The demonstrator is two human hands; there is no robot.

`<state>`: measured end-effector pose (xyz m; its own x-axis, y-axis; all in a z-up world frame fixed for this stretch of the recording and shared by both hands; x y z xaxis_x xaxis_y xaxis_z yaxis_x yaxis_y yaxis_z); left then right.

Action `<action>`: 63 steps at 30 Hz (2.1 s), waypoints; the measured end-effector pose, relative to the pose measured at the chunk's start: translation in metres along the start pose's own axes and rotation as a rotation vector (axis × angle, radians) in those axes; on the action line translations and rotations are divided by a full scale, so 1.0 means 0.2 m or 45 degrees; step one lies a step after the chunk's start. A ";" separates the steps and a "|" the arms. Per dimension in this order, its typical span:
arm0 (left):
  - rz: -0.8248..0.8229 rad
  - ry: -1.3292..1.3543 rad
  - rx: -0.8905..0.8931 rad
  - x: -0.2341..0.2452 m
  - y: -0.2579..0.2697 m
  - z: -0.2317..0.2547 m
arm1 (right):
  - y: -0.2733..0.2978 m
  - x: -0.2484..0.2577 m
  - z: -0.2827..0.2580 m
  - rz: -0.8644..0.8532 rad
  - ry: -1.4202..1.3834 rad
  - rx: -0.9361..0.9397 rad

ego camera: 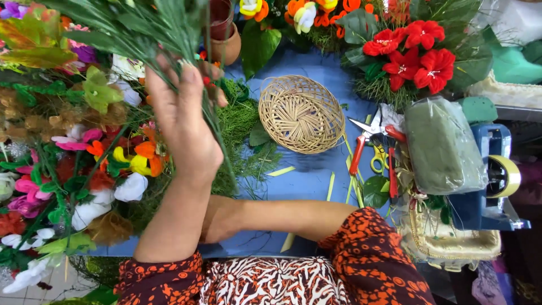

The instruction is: The person is preparing a floral arrangement by selecting flowers and leaves, trimming stems with scissors, and placing floral foam into a woven basket.

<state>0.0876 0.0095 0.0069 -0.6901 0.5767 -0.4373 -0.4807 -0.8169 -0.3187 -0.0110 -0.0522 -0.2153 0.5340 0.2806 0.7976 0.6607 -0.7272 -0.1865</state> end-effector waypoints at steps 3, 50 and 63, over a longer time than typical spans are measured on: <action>-0.039 0.013 -0.016 0.01 0.02 -0.07 | 0.07 0.12 -0.18 0.190 0.305 0.378; -0.233 0.078 0.640 0.16 0.38 -0.84 | 1.10 0.50 0.23 1.537 -0.709 -0.516; -0.477 0.451 0.849 0.08 0.48 -0.93 | 1.18 0.45 0.29 1.682 -0.753 -0.355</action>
<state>0.1319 -0.0582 -0.1877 -0.2641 0.6889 -0.6750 -0.9398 -0.3412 0.0195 0.2237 -0.1619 -0.2214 0.8332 -0.5082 -0.2178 -0.5508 -0.7285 -0.4074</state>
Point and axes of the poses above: each hand's wrist, its own y-axis away from the middle knuckle, its own x-axis out of the back of the hand, z = x × y, the point moved 8 cm from there along -y, towards the middle knuckle, and after that the axes turned 10 degrees about x, right-handed, at the moved point
